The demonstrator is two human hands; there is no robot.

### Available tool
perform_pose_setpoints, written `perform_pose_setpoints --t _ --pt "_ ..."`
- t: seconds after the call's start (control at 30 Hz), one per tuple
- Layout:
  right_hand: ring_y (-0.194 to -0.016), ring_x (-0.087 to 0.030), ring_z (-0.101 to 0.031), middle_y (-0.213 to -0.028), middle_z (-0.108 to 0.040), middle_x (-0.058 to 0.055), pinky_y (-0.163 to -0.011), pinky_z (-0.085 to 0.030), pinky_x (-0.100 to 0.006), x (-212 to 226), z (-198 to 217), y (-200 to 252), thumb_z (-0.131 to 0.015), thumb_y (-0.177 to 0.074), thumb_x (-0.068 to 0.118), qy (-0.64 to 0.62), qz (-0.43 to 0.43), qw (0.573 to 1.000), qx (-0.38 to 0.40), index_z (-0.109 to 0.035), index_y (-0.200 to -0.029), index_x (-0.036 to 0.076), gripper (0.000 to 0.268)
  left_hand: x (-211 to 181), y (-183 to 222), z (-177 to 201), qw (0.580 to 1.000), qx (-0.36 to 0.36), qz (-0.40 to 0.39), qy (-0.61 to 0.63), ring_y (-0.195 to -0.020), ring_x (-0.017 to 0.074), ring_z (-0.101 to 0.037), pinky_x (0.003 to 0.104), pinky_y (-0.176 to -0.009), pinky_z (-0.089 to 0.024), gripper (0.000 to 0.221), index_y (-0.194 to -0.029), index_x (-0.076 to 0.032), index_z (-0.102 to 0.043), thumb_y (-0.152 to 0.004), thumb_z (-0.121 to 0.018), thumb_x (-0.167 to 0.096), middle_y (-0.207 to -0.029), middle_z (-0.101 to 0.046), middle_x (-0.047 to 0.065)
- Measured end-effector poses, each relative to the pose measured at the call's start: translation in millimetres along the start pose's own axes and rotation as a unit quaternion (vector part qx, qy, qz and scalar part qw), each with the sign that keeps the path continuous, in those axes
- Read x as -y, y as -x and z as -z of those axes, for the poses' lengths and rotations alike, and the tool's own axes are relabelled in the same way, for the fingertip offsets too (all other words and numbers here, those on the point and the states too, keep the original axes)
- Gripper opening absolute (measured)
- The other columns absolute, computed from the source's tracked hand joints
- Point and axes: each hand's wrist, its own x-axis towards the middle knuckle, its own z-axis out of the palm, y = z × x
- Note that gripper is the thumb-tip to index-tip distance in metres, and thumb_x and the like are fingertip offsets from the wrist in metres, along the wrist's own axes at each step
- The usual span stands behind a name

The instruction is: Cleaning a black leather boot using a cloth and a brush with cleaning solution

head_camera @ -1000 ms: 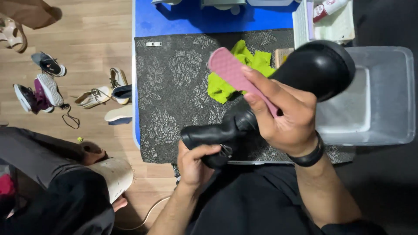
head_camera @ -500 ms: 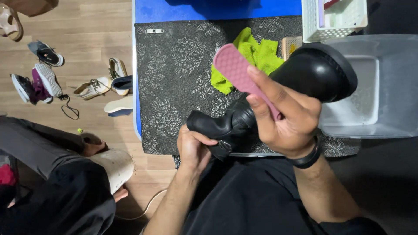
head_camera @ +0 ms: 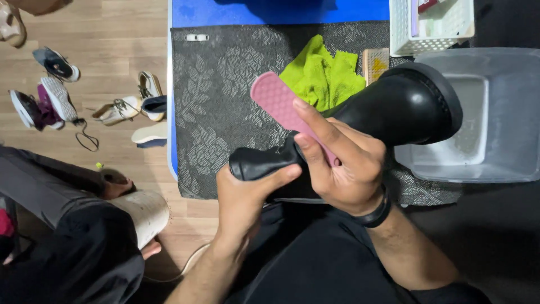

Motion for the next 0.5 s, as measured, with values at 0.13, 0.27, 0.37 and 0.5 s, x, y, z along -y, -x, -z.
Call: perform_pose_setpoints --t 0.13,0.27,0.37,0.5 --pt "-0.085 -0.027 -0.076 -0.126 -0.072 -0.025 -0.082 -0.06 -0.035 -0.7 -5.1 2.6 -0.062 -0.106 0.0 -0.009 -0.021 1.0 -0.018 -0.062 -0.132 -0.009 0.028 -4.2 1.1 -15.2 0.998 -0.044 -0.016 -0.036 -0.072 0.005 -0.069 0.021 -0.065 -0.059 0.029 -0.082 -0.007 -0.083 -0.056 -0.097 -0.008 -0.082 -0.083 0.005" --pt "-0.077 -0.024 -0.06 -0.126 -0.073 -0.021 -0.069 -0.052 -0.03 -5.3 -3.0 2.7 -0.065 -0.108 0.004 -0.023 -0.076 0.996 -0.043 -0.061 -0.136 -0.007 0.031 20.7 -13.1 -6.9 0.996 -0.006 -0.046 0.071 -0.066 0.0067 -0.061 0.024 -0.063 -0.056 0.02 -0.076 -0.008 -0.074 -0.067 -0.092 -0.01 -0.073 -0.072 0.0" --pt "-0.098 -0.034 -0.082 -0.128 -0.071 -0.028 -0.081 -0.065 -0.03 -7.9 1.8 -1.0 -0.063 -0.109 0.001 -0.046 -0.073 0.995 -0.057 -0.058 -0.137 -0.008 0.03 38.3 -34.1 3.8 0.988 0.069 -0.079 0.113 -0.064 0.0062 -0.055 0.023 -0.059 -0.048 0.022 -0.075 -0.01 -0.067 -0.071 -0.088 -0.013 -0.071 -0.063 -0.004" --pt "-0.097 -0.036 -0.083 -0.127 -0.07 -0.032 -0.079 -0.065 -0.031 -13.4 1.6 -2.2 -0.062 -0.109 0.001 -0.055 -0.058 0.994 -0.074 -0.057 -0.136 -0.009 0.03 68.5 -54.7 2.2 0.948 0.134 -0.022 0.289 -0.072 0.0183 -0.066 0.032 -0.067 -0.058 0.03 -0.093 -0.002 -0.064 -0.073 -0.085 -0.005 -0.083 -0.068 0.008"
